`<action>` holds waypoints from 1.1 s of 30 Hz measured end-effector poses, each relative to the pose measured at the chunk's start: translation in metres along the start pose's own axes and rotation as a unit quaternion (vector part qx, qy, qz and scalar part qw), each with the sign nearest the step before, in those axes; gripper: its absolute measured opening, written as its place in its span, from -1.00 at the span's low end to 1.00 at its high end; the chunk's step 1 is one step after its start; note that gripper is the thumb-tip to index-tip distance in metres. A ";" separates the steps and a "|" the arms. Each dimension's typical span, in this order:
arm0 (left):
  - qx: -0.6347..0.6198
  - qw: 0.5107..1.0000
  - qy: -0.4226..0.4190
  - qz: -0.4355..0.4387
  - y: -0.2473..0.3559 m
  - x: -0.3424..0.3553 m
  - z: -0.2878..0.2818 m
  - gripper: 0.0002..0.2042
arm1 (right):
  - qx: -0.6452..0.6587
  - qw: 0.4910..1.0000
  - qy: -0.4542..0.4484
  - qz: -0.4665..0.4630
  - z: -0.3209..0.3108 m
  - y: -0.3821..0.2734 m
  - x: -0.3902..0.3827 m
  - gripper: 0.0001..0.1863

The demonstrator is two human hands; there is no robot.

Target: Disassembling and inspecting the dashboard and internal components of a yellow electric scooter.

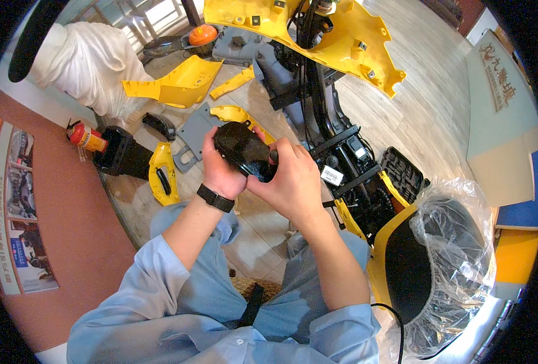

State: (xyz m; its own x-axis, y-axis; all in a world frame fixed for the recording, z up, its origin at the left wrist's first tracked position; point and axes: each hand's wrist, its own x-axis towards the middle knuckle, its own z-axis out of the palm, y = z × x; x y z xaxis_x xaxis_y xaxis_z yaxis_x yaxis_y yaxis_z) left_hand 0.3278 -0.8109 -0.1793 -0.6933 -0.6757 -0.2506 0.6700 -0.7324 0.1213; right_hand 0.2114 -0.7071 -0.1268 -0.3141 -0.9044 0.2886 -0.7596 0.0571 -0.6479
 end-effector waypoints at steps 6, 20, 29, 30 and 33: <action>0.004 1.000 0.011 0.010 0.000 -0.003 0.004 -0.49 | 0.000 1.000 0.017 -0.009 0.002 -0.001 -0.002 -0.53; -0.016 0.999 -0.009 0.030 0.013 -0.004 0.008 -0.49 | 0.214 0.965 0.136 -0.064 -0.011 0.035 0.009 -0.84; -0.012 0.998 -0.020 0.058 0.026 0.000 0.007 -0.49 | 0.390 0.909 0.146 0.011 -0.016 0.021 0.004 -0.73; -0.014 0.998 -0.021 0.059 0.027 -0.001 0.008 -0.49 | 0.380 0.913 0.151 0.002 -0.015 0.020 0.004 -0.74; -0.011 0.998 -0.007 0.060 0.025 -0.002 0.014 -0.49 | 0.353 0.924 0.146 -0.016 -0.014 0.023 0.001 -0.74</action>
State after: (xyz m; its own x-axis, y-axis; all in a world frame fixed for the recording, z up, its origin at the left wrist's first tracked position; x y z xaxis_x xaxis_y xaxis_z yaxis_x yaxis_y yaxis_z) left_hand 0.3424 -0.8292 -0.1624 -0.6117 -0.7593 -0.2221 0.7534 -0.6448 0.1292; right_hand 0.1856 -0.7012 -0.1311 -0.5168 -0.7424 0.4264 -0.2423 -0.3508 -0.9045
